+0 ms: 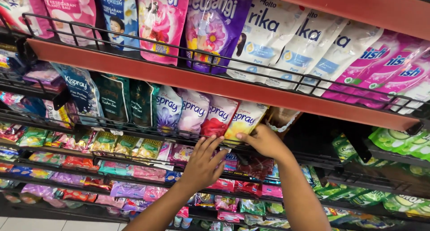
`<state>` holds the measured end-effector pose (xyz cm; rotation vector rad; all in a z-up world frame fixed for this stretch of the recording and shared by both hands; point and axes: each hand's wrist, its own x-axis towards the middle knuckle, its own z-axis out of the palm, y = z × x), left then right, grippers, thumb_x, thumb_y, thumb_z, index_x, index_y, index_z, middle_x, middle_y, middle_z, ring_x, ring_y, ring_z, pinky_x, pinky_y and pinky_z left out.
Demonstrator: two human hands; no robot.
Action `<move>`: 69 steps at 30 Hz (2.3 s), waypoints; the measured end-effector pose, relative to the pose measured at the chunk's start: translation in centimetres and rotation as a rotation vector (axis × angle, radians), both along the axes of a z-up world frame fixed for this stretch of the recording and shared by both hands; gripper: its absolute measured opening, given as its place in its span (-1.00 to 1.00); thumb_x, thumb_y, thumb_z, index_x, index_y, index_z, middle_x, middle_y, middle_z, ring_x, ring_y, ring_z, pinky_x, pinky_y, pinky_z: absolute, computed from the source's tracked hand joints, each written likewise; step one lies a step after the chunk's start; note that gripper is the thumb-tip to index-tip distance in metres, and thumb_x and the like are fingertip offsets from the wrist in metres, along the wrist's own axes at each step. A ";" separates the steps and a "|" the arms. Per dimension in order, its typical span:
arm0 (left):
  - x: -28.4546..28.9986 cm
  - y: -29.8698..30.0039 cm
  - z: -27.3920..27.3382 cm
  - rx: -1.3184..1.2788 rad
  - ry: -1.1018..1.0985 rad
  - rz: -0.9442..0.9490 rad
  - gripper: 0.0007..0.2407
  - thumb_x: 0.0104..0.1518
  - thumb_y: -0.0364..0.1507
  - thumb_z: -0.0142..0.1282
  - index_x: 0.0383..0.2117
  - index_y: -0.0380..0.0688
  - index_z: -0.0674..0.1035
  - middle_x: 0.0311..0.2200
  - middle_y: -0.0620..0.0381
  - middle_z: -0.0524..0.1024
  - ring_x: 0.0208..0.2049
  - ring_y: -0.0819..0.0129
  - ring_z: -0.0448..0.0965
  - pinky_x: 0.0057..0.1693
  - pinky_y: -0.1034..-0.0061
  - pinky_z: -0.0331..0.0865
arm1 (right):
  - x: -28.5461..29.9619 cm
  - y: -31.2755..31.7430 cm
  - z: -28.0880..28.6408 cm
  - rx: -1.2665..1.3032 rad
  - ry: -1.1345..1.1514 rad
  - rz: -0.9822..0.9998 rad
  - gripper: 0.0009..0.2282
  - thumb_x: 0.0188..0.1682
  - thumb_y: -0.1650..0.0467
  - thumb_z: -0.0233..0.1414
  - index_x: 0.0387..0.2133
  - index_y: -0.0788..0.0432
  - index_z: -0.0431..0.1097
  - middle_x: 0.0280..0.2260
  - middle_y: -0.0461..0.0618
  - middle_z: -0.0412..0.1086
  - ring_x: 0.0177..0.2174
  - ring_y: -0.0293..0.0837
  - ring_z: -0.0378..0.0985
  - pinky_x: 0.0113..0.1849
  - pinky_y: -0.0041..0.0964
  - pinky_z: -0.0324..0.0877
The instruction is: Scanning item pouches and restocking them on grocery store shelves.
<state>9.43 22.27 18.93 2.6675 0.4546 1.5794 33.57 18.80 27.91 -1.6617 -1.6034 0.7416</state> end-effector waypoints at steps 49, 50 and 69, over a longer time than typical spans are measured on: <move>-17.5 -4.3 -53.0 -1.000 1.941 -0.271 -0.68 0.21 -0.16 0.05 -0.17 -0.16 0.64 -0.21 -0.12 0.68 -0.08 0.06 0.66 0.11 0.22 0.47 | -33.3 -66.9 -72.9 -1.409 0.324 -1.011 -0.46 -0.06 -0.07 0.09 -0.17 0.14 0.56 -0.13 0.16 0.52 -0.16 0.10 0.60 -0.08 -0.11 0.46; -15.6 -4.9 -53.0 -0.757 1.921 -0.476 -0.66 0.25 -0.16 -0.01 -0.16 -0.15 0.66 -0.16 -0.14 0.64 -0.05 0.03 0.62 0.12 0.22 0.44 | -32.6 -66.9 -73.8 -1.369 0.291 -1.020 -0.51 -0.09 -0.01 0.10 -0.20 0.14 0.57 -0.15 0.17 0.54 -0.15 0.12 0.60 -0.10 -0.08 0.47; 12.0 -34.0 -41.3 -1.234 1.597 -0.410 -0.65 0.21 -0.23 0.10 0.08 -0.04 0.54 -0.04 -0.01 0.64 -0.02 0.20 0.66 0.09 0.38 0.47 | 0.9 -66.4 -63.6 -0.982 0.498 -1.432 -0.48 -0.07 0.22 0.07 0.18 0.10 0.23 -0.03 0.32 0.42 -0.03 0.31 0.47 -0.03 0.14 0.37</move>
